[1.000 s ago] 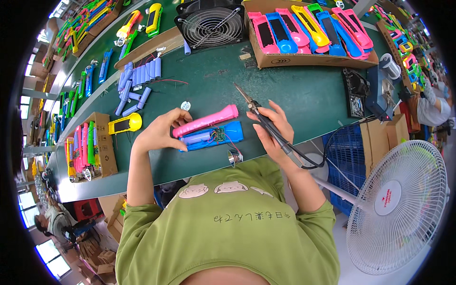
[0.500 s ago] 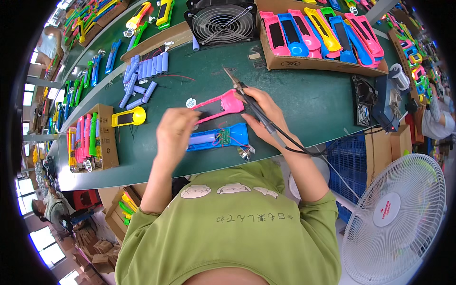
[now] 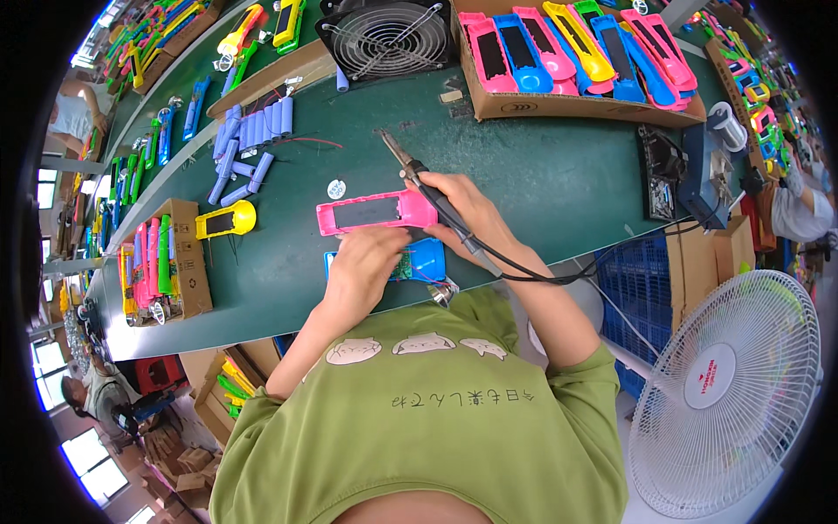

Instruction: The person solders components inside flashlight casings using a soldering iron, joins the casing halves together by hand, and places the assembled flashlights onto the conveyor line.

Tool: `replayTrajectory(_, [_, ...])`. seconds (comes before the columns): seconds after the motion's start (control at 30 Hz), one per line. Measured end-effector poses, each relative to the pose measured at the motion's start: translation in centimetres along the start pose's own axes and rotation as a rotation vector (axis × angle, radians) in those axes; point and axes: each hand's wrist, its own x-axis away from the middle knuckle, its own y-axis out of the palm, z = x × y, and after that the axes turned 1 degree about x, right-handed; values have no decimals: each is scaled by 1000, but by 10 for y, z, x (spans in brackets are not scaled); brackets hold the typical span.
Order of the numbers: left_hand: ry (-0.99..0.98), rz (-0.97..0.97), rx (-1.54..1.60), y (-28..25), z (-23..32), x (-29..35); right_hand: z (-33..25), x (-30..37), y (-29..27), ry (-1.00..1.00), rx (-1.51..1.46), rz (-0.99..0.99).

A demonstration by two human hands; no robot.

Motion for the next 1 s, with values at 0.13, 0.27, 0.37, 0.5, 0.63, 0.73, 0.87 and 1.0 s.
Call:
replayTrajectory(0.13, [157,-5,16,5,-3,13,-9,17,4,-8,9,41])
replayTrajectory(0.27, [84,77,-2,7,-3,11,-11,28,6,-20,21,52])
replayTrajectory(0.37, [-26,62,-98,5,1,2,-17,30,-1,32,12,13])
replayTrajectory(0.5, [-87,-103,-176,1,-13,-8,-19,33,-9,-59,52,85])
replayTrajectory(0.63, [-137,-229,-202,-3,-17,-18,-25,43,-25,-123,34,181])
replayTrajectory(0.73, [-170,-304,-203,-5,-17,-26,-28,59,-22,112,-220,326])
replayTrajectory(0.87, [-166,-287,-141,2,-16,-27,-20,66,-11,342,-598,498])
replayTrajectory(1.0, [-132,-301,-219,6,-17,-28,-15,66,-8,397,-635,533])
